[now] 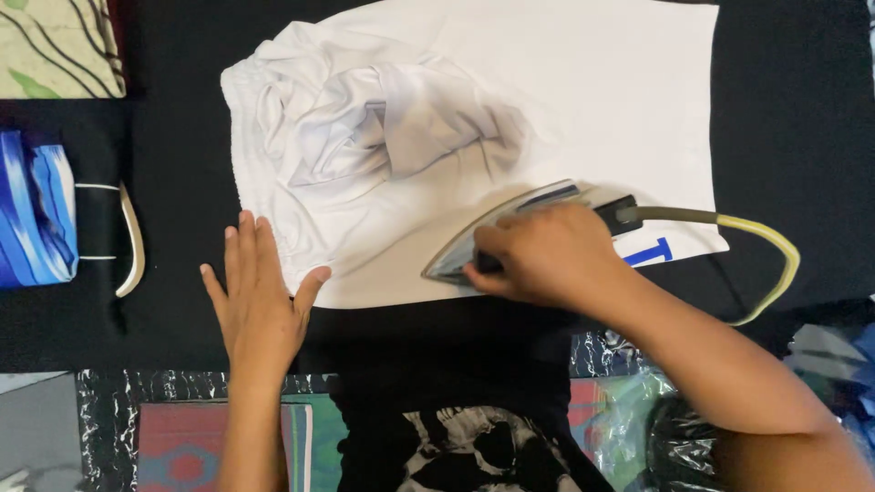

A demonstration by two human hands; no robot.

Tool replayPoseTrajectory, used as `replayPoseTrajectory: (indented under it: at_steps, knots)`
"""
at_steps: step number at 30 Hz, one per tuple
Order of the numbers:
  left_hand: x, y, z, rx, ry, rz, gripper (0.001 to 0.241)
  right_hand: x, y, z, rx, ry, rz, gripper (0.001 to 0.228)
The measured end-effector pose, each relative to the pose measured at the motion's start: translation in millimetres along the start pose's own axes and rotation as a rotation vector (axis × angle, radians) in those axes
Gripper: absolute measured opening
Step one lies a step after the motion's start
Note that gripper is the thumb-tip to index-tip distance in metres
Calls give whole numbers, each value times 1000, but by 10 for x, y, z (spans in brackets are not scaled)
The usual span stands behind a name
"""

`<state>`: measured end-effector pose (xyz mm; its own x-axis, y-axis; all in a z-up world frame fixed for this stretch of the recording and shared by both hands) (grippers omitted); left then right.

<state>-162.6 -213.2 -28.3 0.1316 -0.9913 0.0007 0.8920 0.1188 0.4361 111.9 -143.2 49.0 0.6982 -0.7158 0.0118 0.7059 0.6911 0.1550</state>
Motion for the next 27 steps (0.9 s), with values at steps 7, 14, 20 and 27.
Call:
replayPoseTrajectory:
  at_steps: [7,14,20,27]
  knots:
    - [10,-18,-30,-37,23,-4,92,108,-88,16,10,46,65,35]
    - [-22,465,159,214,182,-54,62,-68,-7,-82,-23,18,-54,38]
    - [-80,1390,-236,551,298,-496,51,-17,282,-87,-99,-37,9,34]
    - [20,1750,-878,82,-135,-682,75,421,1489,-232,42,-91,-286,44]
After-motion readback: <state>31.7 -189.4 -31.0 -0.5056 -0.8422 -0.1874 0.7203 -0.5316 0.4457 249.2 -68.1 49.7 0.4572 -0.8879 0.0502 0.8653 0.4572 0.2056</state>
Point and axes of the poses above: each hand's wrist, its own x-axis away from the middle knuckle, its own z-axis out of the back of the hand, y = z × x, the point moved 8 cm from there along -x, towards the middle knuckle, and after that the axes turned 11 degrees about x, right-handed, at the moved point
